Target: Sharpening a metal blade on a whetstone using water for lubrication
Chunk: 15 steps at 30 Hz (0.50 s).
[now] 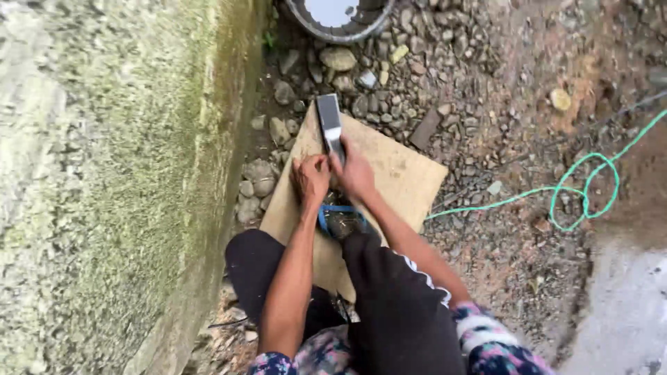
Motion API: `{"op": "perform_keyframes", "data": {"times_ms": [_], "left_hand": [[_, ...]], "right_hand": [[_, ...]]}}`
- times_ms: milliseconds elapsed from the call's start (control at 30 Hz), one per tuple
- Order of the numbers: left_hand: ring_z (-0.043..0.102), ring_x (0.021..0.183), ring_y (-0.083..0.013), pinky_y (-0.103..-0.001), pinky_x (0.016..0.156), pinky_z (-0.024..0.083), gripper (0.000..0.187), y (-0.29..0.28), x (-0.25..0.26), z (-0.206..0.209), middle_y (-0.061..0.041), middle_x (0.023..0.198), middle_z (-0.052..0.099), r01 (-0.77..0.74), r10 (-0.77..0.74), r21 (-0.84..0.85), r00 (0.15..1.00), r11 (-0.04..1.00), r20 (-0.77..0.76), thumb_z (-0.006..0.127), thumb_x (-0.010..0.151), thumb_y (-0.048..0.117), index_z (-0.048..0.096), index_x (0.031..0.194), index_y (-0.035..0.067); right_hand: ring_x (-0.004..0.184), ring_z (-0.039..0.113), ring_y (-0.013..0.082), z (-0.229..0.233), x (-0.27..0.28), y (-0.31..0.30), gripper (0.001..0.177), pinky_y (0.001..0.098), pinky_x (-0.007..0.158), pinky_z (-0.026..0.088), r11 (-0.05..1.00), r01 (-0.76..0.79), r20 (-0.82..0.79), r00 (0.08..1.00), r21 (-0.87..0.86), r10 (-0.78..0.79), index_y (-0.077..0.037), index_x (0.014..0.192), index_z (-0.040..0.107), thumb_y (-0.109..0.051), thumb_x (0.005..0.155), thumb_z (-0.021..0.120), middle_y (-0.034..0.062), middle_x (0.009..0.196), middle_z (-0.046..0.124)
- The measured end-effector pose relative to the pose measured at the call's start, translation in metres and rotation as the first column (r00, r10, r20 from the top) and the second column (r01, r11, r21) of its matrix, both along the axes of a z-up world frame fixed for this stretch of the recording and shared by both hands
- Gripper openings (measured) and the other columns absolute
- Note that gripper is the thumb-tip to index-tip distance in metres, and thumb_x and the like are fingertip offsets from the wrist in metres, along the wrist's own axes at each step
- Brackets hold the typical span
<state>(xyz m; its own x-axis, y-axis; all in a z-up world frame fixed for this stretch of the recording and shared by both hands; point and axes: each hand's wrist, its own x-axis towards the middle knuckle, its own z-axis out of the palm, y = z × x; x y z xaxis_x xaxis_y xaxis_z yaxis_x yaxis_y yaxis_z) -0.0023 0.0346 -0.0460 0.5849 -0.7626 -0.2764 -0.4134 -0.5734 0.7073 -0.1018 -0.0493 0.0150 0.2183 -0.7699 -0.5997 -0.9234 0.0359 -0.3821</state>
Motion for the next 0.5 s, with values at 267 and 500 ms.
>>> {"op": "perform_keyframes", "data": {"times_ms": [267, 500], "left_hand": [[0.076, 0.097, -0.0265, -0.048, 0.121, 0.032, 0.016, 0.032, -0.001, 0.001, -0.002, 0.097, 0.082, 0.020, -0.042, -0.165, 0.991, 0.986, -0.127, 0.075, 0.101, 0.035, 0.080, 0.093, 0.022], [0.074, 0.100, -0.0261, -0.046, 0.115, 0.043, 0.011, 0.047, -0.012, -0.031, 0.007, 0.094, 0.081, 0.046, -0.053, -0.110, 0.997, 0.993, -0.053, 0.083, 0.090, 0.042, 0.080, 0.093, 0.032]], "right_hand": [[0.112, 0.072, 0.0522, 0.019, -0.020, 0.061, 0.067, 0.0629, 0.099, 0.057, 1.000, 0.022, -0.036, 0.999, -0.004, -0.022, -0.042, 0.166, 0.029, -0.067, 0.106, 0.044, 0.0330, 0.109, 0.076], [0.114, 0.074, 0.0339, -0.064, -0.027, 0.033, 0.056, 0.0449, 0.102, 0.055, 0.798, -0.053, 0.111, 0.983, -0.601, 0.149, -0.024, 0.145, 0.062, -0.051, 0.096, 0.069, 0.0156, 0.117, 0.077]]}}
